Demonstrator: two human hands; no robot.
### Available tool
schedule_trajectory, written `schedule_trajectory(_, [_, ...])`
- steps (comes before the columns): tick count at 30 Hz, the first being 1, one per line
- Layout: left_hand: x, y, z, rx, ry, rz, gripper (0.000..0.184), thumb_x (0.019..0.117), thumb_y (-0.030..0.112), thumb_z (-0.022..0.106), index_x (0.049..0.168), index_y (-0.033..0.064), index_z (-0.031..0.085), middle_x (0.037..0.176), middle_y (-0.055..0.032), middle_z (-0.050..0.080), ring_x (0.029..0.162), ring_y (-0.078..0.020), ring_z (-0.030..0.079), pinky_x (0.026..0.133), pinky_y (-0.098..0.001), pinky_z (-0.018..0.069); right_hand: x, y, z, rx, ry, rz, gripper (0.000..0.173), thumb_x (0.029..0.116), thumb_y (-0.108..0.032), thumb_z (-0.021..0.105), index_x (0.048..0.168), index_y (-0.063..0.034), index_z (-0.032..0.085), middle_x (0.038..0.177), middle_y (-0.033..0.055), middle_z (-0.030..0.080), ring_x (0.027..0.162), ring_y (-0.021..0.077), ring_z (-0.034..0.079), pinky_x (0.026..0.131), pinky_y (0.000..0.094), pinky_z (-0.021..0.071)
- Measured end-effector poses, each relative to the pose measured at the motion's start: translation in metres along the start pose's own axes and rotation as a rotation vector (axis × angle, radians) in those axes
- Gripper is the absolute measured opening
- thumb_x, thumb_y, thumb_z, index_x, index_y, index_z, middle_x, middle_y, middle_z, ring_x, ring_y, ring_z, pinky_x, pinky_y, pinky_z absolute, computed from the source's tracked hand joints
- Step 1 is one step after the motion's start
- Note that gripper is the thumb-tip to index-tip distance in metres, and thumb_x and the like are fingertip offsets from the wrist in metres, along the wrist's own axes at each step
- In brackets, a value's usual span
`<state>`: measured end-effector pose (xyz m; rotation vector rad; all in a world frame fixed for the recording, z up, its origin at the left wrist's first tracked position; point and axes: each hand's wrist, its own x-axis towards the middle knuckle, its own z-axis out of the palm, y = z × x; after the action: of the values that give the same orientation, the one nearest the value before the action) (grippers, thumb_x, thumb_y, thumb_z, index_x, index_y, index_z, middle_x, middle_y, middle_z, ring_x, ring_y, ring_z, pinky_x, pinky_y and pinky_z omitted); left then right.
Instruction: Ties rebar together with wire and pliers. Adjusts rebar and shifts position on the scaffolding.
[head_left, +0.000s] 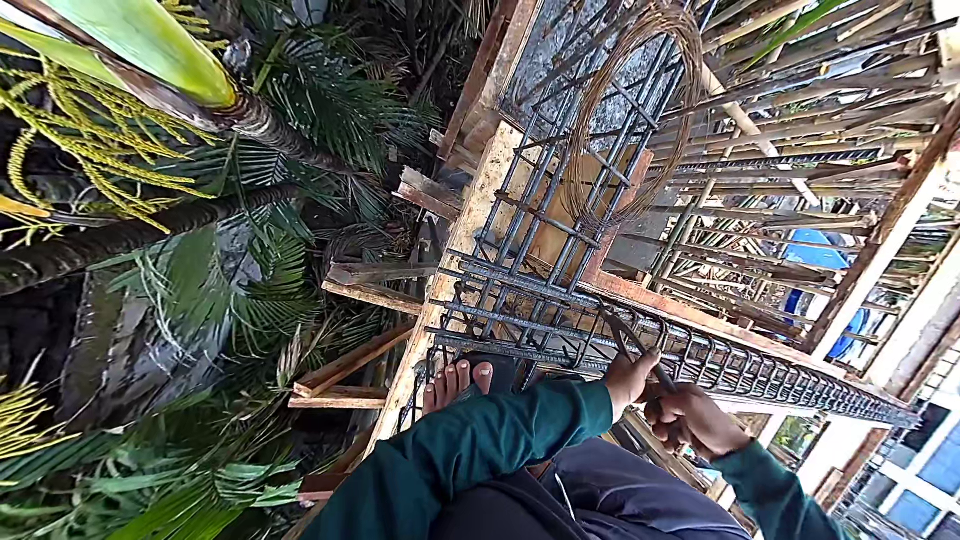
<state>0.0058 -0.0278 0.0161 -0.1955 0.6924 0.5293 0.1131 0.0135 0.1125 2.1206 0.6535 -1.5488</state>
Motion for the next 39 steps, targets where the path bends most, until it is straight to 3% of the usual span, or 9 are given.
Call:
schedule_trajectory(6, [0.005, -0.007, -0.003, 0.018, 0.022, -0.003, 0.056, 0.1101, 0.045, 0.043, 0.130, -0.0062, 0.053, 0.114, -0.0200, 0.066, 0.098, -0.0241, 0.067, 0.088, -0.0423, 0.0555, 0.003, 0.013, 0.011, -0.062, 0.109, -0.096, 0.021, 0.0888, 0.001, 0.047, 0.104, 0.0015, 0.061, 0.071, 0.0095, 0.069, 0.049, 0.0185, 0.064, 0.045, 0.0331, 0.0561])
schedule_trajectory(11, [0.002, 0.017, 0.015, -0.011, 0.127, -0.085, 0.061, 0.1081, 0.050, 0.046, 0.125, -0.0077, 0.058, 0.113, -0.0222, 0.065, 0.100, -0.0272, 0.067, 0.089, -0.0435, 0.0552, -0.027, 0.004, 0.036, -1.224, 0.632, -0.381, 0.085, 0.0826, -0.025, 0.082, 0.154, 0.0000, 0.042, 0.134, 0.0276, 0.060, 0.116, 0.0467, 0.063, 0.089, 0.0650, 0.0512])
schedule_trajectory(14, [-0.004, 0.041, 0.034, -0.102, 0.160, -0.127, 0.066, 0.1088, 0.052, 0.042, 0.141, -0.0052, 0.048, 0.125, -0.0270, 0.061, 0.107, -0.0320, 0.065, 0.089, -0.0452, 0.0557, -0.022, -0.001, 0.020, -1.545, 0.938, -0.686, 0.057, 0.0869, 0.001, 0.071, 0.142, 0.0045, 0.057, 0.122, 0.0302, 0.066, 0.104, 0.0496, 0.067, 0.080, 0.0635, 0.0525])
schedule_trajectory(19, [-0.014, 0.048, 0.034, -0.062, 0.027, -0.069, 0.072, 0.1094, 0.058, 0.026, 0.146, -0.0011, 0.045, 0.131, -0.0225, 0.060, 0.109, -0.0263, 0.063, 0.092, -0.0405, 0.0510, -0.033, -0.090, -0.014, -1.430, 0.364, -0.110, 0.030, 0.0958, -0.024, 0.062, 0.117, -0.0027, 0.067, 0.108, 0.0243, 0.070, 0.101, 0.0437, 0.069, 0.082, 0.0648, 0.0526])
schedule_trajectory(22, [-0.015, 0.038, 0.028, -0.060, -0.024, -0.041, 0.072, 0.1098, 0.056, 0.026, 0.153, -0.0001, 0.039, 0.149, -0.0239, 0.049, 0.133, -0.0305, 0.054, 0.107, -0.0456, 0.0448, -0.017, -0.102, -0.036, -0.871, 0.086, 0.114, 0.018, 0.1029, -0.015, 0.054, 0.094, -0.0038, 0.065, 0.071, 0.0074, 0.067, 0.050, 0.0161, 0.061, 0.046, 0.0324, 0.0521])
schedule_trajectory(25, [-0.006, 0.028, 0.028, -0.059, 0.058, -0.022, 0.059, 0.1108, 0.048, 0.036, 0.140, -0.0012, 0.050, 0.127, -0.0195, 0.063, 0.110, -0.0243, 0.063, 0.093, -0.0405, 0.0508, -0.005, -0.079, -0.057, -0.297, -0.103, 0.223, 0.028, 0.1053, -0.015, 0.037, 0.107, -0.0044, 0.063, 0.073, 0.0083, 0.068, 0.049, 0.0171, 0.063, 0.044, 0.0293, 0.0531])
schedule_trajectory(32, [-0.004, 0.042, 0.030, -0.084, 0.156, -0.123, 0.058, 0.1084, 0.051, 0.043, 0.133, -0.0001, 0.055, 0.106, -0.0143, 0.071, 0.089, -0.0194, 0.067, 0.080, -0.0360, 0.0524, -0.044, -0.040, -0.008, -1.427, 0.577, -0.472, 0.072, 0.0857, -0.026, 0.082, 0.145, 0.0022, 0.052, 0.129, 0.0302, 0.062, 0.117, 0.0507, 0.061, 0.092, 0.0693, 0.0470])
schedule_trajectory(35, [-0.006, 0.050, 0.035, -0.104, 0.157, -0.137, 0.058, 0.1090, 0.050, 0.042, 0.132, -0.0008, 0.054, 0.104, -0.0157, 0.071, 0.085, -0.0198, 0.068, 0.075, -0.0343, 0.0532, -0.015, -0.017, -0.025, -1.684, 0.943, -0.927, 0.046, 0.0840, -0.004, 0.073, 0.128, 0.0060, 0.065, 0.104, 0.0265, 0.070, 0.088, 0.0452, 0.070, 0.072, 0.0568, 0.0553])
schedule_trajectory(39, [-0.003, 0.039, 0.024, 0.003, 0.077, -0.067, 0.060, 0.1107, 0.050, 0.034, 0.133, -0.0007, 0.056, 0.111, -0.0138, 0.071, 0.093, -0.0187, 0.068, 0.082, -0.0356, 0.0520, -0.018, -0.050, -0.037, -1.516, 0.576, -0.415, 0.038, 0.0907, -0.019, 0.067, 0.124, -0.0012, 0.067, 0.107, 0.0269, 0.071, 0.098, 0.0491, 0.070, 0.077, 0.0662, 0.0533])
